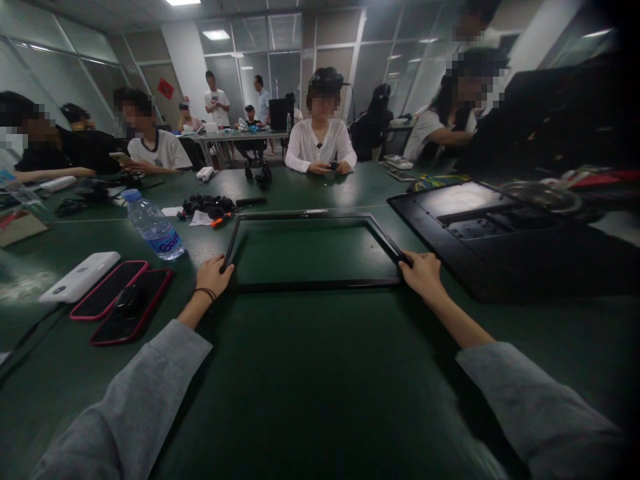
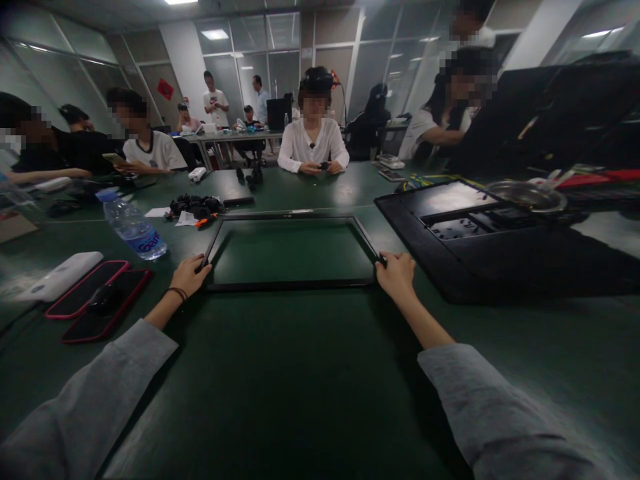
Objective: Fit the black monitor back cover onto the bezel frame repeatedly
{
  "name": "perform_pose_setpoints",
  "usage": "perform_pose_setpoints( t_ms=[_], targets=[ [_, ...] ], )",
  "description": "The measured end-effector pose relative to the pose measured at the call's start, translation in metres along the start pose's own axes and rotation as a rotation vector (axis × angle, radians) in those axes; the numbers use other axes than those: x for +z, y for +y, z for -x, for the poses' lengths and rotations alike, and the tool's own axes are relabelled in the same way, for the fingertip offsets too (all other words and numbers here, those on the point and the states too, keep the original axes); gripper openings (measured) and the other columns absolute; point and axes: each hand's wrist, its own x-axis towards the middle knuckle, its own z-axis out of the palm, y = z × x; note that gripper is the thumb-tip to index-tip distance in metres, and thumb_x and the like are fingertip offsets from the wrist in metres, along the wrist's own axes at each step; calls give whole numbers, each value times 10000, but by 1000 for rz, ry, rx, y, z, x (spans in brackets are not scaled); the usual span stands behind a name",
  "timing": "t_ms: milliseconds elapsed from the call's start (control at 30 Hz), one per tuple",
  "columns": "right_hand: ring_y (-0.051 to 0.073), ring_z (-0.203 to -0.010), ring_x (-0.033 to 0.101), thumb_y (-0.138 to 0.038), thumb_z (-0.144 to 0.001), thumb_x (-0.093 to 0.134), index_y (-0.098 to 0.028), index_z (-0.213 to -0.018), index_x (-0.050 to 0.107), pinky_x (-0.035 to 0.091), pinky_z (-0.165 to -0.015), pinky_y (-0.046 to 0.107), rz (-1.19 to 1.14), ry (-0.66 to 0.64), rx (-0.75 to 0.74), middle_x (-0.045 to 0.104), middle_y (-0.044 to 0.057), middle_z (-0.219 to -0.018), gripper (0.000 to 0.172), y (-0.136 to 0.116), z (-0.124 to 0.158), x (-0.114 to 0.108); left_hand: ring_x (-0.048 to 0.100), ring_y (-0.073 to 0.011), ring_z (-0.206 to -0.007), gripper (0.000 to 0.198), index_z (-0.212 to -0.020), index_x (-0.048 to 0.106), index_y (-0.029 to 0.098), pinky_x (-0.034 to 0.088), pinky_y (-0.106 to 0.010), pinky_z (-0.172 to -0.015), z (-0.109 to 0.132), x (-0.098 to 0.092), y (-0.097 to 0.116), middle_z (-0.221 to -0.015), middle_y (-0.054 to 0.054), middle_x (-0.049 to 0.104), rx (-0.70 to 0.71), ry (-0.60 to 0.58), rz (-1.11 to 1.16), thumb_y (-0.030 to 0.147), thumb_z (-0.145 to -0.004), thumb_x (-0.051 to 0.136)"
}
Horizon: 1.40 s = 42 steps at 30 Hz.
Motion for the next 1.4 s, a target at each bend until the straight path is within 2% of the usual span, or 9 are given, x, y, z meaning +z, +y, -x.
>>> perform_pose_setpoints(
  t_ms=[100, 367, 500, 600, 767, 1067, 1167, 1267, 1400],
  targets=[
    [346, -1056, 576, -328, -809, 575, -129, -1118, 765, 473, -950, 563, 1, -61, 113, 609, 162, -976, 413, -2, 0, -2, 547, -357, -1314, 337, -1059, 764, 217, 394, -538, -1162, 1, 0, 1, -1330, -135, 690, -3, 6, -1, 396, -821, 608],
    [349, -1098, 582, -287, -798, 587, -174, -1056, 738, 480, -967, 559, -45, -73, 156, 628, 164, -1058, 319, -17, 2, -12, 553, -371, -1307, 386, -1186, 698, 173, 395, -578, -1151, 4, -3, 9, -1344, -177, 660, 18, 0, -13, 345, -876, 546],
    [330, -1082, 624, -278, -889, 496, -157, -1271, 621, 483, -991, 554, -197, 85, 48, 668, 168, -1115, 419, -39, 5, -31, 533, -305, -1344, 440, -1314, 605, 161, 395, -481, -1178, 7, -15, 23, -1385, -171, 598, 158, 238, 97, 348, -938, 474],
    [283, -968, 674, -341, -1002, 377, -140, -1487, 399, 524, -945, 516, -347, 222, -21, 690, 137, -1072, 526, -56, 8, -48, 536, -286, -1332, 505, -1423, 499, 150, 422, -450, -1144, 12, -23, 33, -1421, -182, 549, 212, 432, 152, 407, -992, 437],
    [240, -859, 684, -334, -1029, 345, -148, -1536, 247, 559, -868, 454, -413, 266, -74, 682, 111, -1028, 549, -63, 14, -55, 631, -237, -1140, 544, -1468, 401, 158, 464, -427, -1075, 18, -27, 40, -1423, -181, 530, 260, 520, 193, 415, -994, 477],
    [252, -786, 673, -335, -1017, 365, -138, -1559, 225, 550, -843, 466, -393, 172, -13, 709, 131, -1016, 594, -61, 15, -51, 460, -322, -1404, 576, -1477, 437, 137, 351, -516, -1183, 16, -26, 35, -1464, -213, 509, 210, 483, 90, 440, -988, 462],
    [265, -783, 666, -343, -1003, 366, -108, -1499, 335, 542, -848, 489, -363, 138, 32, 713, 142, -1012, 550, -56, 12, -46, 441, -324, -1438, 559, -1466, 491, 162, 339, -521, -1194, 16, -27, 37, -1522, -197, 487, 195, 446, 63, 413, -967, 483],
    [303, -976, 666, -322, -964, 420, -109, -1356, 525, 504, -955, 496, -268, 97, 47, 698, 179, -1088, 458, -45, 7, -36, 446, -338, -1437, 515, -1421, 565, 179, 343, -553, -1183, 18, -26, 38, -1575, -178, 463, 143, 354, -48, 365, -945, 496],
    [338, -1175, 584, -258, -899, 498, -94, -1248, 651, 448, -1038, 485, -79, 27, 35, 644, 221, -1172, 415, -30, 2, -22, 390, -337, -1474, 434, -1327, 654, 214, 360, -578, -1168, 18, -23, 37, -1580, -126, 496, 36, 121, -239, 305, -932, 497]
  ],
)
